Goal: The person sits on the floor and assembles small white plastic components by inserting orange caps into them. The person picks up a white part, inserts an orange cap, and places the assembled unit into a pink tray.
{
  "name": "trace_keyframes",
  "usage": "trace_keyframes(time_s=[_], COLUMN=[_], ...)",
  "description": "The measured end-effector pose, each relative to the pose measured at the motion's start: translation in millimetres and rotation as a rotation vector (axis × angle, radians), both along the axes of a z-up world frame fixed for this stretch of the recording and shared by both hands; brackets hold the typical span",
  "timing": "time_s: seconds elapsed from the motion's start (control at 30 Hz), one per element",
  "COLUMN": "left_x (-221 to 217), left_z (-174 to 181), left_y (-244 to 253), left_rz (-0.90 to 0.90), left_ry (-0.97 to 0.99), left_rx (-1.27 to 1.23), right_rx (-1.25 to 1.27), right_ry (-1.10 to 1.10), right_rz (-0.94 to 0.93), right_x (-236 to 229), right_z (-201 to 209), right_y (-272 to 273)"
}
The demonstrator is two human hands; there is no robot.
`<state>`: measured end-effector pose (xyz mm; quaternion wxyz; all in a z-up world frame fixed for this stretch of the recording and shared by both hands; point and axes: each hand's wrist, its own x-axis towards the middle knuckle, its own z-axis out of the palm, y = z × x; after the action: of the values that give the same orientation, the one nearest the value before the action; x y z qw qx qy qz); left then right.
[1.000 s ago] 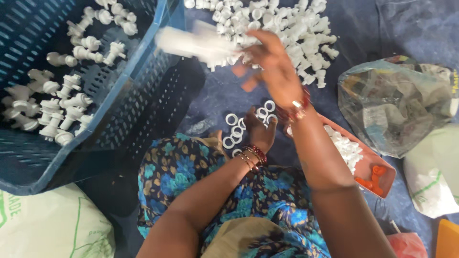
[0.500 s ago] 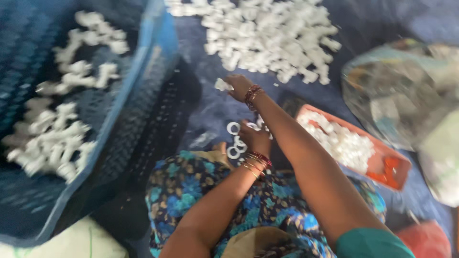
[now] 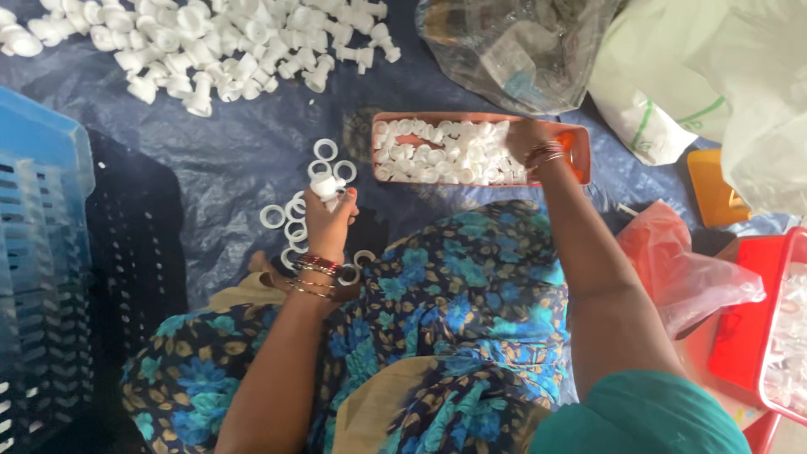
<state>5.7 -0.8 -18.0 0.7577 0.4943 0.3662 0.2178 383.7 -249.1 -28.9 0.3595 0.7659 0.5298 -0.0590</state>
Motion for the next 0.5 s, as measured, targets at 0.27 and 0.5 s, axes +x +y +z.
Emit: trace_keyframes(time_s=[0.27,0.5], left_x=[-3,-4], left_z=[-9,-13], left_y=[11,2], left_rz=[-0.042,-0.14], left_ry=[-0.104,-0.164], left_rx=[0.082,0.457], right_rx=[0.11,0.309], right_ry=[0.239,0.116], right_rz=[-0.609,-0.713], right_x=[29,27], right_z=[-43,-29], right_y=[-117,-106])
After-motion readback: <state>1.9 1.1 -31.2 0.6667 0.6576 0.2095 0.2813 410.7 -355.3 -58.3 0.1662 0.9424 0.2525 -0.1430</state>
